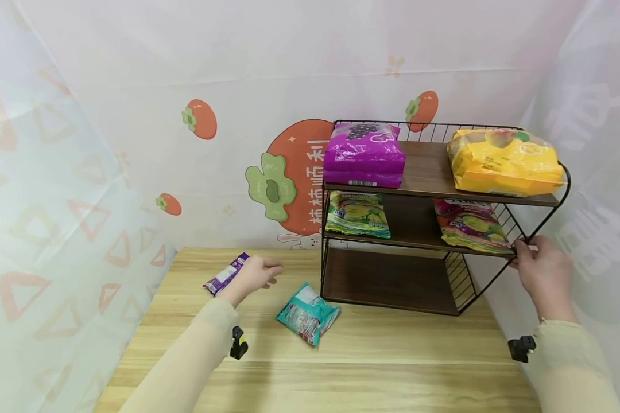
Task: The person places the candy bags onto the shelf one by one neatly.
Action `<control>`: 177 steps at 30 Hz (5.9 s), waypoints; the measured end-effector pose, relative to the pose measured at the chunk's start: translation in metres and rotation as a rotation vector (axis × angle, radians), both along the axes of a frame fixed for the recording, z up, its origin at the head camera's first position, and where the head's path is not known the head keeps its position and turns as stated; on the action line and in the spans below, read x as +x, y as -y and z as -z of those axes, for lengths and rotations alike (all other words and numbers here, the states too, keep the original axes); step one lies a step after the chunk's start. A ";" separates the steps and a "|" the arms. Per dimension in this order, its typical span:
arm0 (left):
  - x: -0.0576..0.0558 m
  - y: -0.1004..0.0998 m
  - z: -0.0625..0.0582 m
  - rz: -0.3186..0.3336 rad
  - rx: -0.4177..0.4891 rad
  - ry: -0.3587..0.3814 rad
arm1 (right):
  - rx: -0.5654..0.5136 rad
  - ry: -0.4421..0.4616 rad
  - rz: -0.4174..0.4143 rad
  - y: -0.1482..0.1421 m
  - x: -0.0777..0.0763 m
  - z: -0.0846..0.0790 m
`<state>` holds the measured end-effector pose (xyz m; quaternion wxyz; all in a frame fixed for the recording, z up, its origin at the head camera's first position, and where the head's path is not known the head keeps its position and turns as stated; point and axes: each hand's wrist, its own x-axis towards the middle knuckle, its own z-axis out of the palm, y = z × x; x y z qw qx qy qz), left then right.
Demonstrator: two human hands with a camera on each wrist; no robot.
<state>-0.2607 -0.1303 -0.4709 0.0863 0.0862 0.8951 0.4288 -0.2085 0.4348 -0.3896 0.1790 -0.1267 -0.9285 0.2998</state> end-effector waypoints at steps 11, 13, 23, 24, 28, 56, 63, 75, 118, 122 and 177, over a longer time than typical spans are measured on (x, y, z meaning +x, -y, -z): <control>0.010 0.050 0.042 -0.206 -0.284 -0.047 | -0.021 -0.017 -0.034 -0.001 0.000 0.001; 0.013 0.055 0.046 -0.233 -0.319 -0.044 | -0.018 -0.020 -0.044 -0.002 0.001 0.001; 0.026 0.075 0.069 -0.252 -0.445 -0.050 | -0.030 -0.025 -0.079 -0.004 0.002 0.001; 0.028 0.077 0.071 -0.247 -0.449 -0.046 | -0.026 -0.026 -0.079 -0.004 0.002 0.001; 0.034 0.083 0.080 -0.223 -0.478 -0.078 | -0.019 -0.032 -0.076 -0.004 0.002 0.002; 0.037 0.090 0.121 -0.236 -0.607 -0.125 | 0.013 -0.033 -0.069 -0.006 0.001 0.002; 0.034 0.087 0.123 -0.214 -0.655 -0.169 | 0.006 -0.037 -0.067 -0.004 0.000 0.002; 0.038 0.080 0.129 -0.204 -0.784 -0.261 | 0.021 -0.045 -0.064 -0.005 0.000 0.002; 0.057 0.079 0.052 -0.222 -0.014 0.202 | 0.037 -0.052 -0.045 -0.006 0.000 0.003; 0.064 0.082 0.052 -0.202 0.111 0.294 | 0.035 -0.064 -0.047 -0.004 0.001 0.003; 0.103 0.120 0.113 -0.390 0.382 0.426 | 0.030 -0.068 -0.044 -0.005 0.001 0.005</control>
